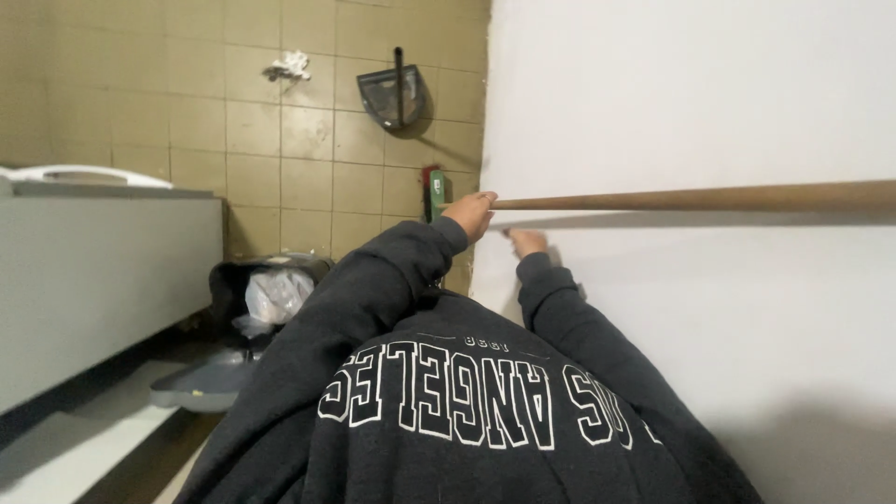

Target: The person sweeps a tiled bathroom floor using a broom, gathering debris into a pile near a trash bin. They briefly move the bin to access the area, then continue sweeping around the toilet, sink, and walls.

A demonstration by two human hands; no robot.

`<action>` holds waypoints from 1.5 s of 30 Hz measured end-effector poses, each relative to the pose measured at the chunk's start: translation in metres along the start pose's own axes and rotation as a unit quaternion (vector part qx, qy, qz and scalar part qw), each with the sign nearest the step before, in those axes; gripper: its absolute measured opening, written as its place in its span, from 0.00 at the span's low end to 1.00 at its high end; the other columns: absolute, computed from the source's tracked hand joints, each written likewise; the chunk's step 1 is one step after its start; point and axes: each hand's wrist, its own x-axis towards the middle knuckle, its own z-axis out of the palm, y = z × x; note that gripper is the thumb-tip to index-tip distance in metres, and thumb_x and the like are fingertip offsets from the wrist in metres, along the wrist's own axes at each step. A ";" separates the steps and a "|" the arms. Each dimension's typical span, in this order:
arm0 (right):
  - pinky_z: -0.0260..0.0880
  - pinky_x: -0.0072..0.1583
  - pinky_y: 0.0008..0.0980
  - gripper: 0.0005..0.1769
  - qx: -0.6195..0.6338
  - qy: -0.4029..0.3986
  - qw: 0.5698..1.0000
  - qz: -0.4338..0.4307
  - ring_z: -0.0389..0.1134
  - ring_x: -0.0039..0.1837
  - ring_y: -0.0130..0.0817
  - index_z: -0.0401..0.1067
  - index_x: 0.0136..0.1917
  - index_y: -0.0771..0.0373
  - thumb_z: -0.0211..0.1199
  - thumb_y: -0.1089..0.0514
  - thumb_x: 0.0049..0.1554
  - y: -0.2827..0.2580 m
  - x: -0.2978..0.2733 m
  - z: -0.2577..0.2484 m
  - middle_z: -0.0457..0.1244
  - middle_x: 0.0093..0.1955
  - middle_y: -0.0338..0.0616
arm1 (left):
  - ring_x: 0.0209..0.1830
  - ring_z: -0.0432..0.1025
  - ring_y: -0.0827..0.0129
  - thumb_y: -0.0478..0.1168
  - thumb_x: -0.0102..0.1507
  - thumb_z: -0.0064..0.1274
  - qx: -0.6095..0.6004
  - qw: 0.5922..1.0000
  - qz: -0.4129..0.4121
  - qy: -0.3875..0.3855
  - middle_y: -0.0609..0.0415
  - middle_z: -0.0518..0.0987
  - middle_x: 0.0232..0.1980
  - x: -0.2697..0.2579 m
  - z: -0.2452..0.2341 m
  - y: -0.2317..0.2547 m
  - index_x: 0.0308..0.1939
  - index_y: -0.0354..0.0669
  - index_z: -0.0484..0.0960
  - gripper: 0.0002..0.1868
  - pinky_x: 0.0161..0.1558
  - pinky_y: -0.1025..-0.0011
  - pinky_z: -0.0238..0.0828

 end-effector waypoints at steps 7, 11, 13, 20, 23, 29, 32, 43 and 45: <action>0.78 0.48 0.40 0.20 0.063 -0.145 0.985 -0.062 0.73 0.48 0.45 0.73 0.53 0.72 0.62 0.61 0.47 -0.050 0.006 0.081 0.66 0.52 0.62 | 0.52 0.76 0.51 0.46 0.66 0.44 0.006 0.984 -0.170 0.047 0.44 0.78 0.51 -0.061 -0.015 -0.044 0.58 0.42 0.71 0.19 0.51 0.58 0.77; 0.75 0.45 0.31 0.14 -0.035 -0.204 0.970 -0.124 0.72 0.41 0.36 0.76 0.42 0.62 0.72 0.52 0.46 -0.091 0.006 0.127 0.68 0.38 0.51 | 0.53 0.75 0.46 0.42 0.67 0.44 -0.060 0.951 -0.274 0.129 0.37 0.79 0.50 -0.133 -0.049 -0.048 0.54 0.35 0.74 0.17 0.54 0.56 0.75; 0.75 0.46 0.30 0.16 -0.048 -0.234 0.963 -0.129 0.71 0.41 0.34 0.75 0.44 0.62 0.73 0.52 0.46 -0.104 0.007 0.160 0.67 0.38 0.49 | 0.52 0.75 0.46 0.44 0.67 0.43 -0.075 0.923 -0.344 0.157 0.35 0.79 0.49 -0.169 -0.048 -0.062 0.53 0.34 0.75 0.18 0.52 0.53 0.75; 0.73 0.39 0.25 0.09 -0.116 -0.359 0.898 -0.226 0.68 0.33 0.30 0.73 0.38 0.65 0.67 0.59 0.46 -0.147 -0.099 0.254 0.65 0.30 0.48 | 0.56 0.74 0.59 0.46 0.66 0.43 -0.158 0.776 -0.550 0.266 0.47 0.80 0.54 -0.298 -0.034 -0.097 0.59 0.46 0.74 0.19 0.55 0.62 0.74; 0.75 0.40 0.23 0.09 -0.124 -0.384 0.882 -0.242 0.70 0.35 0.30 0.72 0.37 0.67 0.68 0.61 0.44 -0.131 -0.125 0.305 0.65 0.31 0.51 | 0.56 0.74 0.51 0.45 0.66 0.43 -0.152 0.739 -0.573 0.320 0.38 0.79 0.53 -0.351 -0.022 -0.098 0.57 0.38 0.74 0.19 0.56 0.56 0.74; 0.74 0.39 0.26 0.07 -0.192 -0.399 0.848 -0.292 0.71 0.35 0.31 0.71 0.35 0.63 0.66 0.59 0.45 -0.087 -0.204 0.393 0.66 0.29 0.47 | 0.56 0.75 0.50 0.48 0.65 0.44 -0.140 0.665 -0.656 0.327 0.38 0.78 0.53 -0.478 0.013 -0.115 0.57 0.37 0.73 0.22 0.56 0.54 0.73; 0.71 0.42 0.30 0.06 -0.240 -0.391 0.824 -0.334 0.70 0.37 0.33 0.72 0.34 0.59 0.65 0.55 0.45 -0.054 -0.244 0.436 0.66 0.29 0.46 | 0.55 0.75 0.51 0.50 0.66 0.43 -0.138 0.630 -0.693 0.322 0.38 0.78 0.53 -0.535 0.011 -0.107 0.57 0.36 0.72 0.24 0.55 0.56 0.74; 0.69 0.52 0.44 0.10 -0.344 -0.353 0.757 -0.429 0.71 0.49 0.47 0.73 0.36 0.56 0.65 0.48 0.47 -0.011 -0.296 0.506 0.68 0.37 0.47 | 0.61 0.71 0.48 0.61 0.61 0.51 -0.211 0.561 -0.735 0.316 0.31 0.75 0.58 -0.618 0.109 -0.203 0.63 0.25 0.64 0.43 0.60 0.53 0.70; 0.70 0.53 0.41 0.08 -0.375 -0.343 0.748 -0.426 0.71 0.50 0.44 0.75 0.37 0.50 0.63 0.47 0.48 -0.005 -0.286 0.515 0.69 0.39 0.44 | 0.60 0.71 0.44 0.61 0.57 0.58 -0.224 0.538 -0.732 0.353 0.27 0.75 0.56 -0.611 0.121 -0.211 0.61 0.18 0.64 0.48 0.60 0.54 0.70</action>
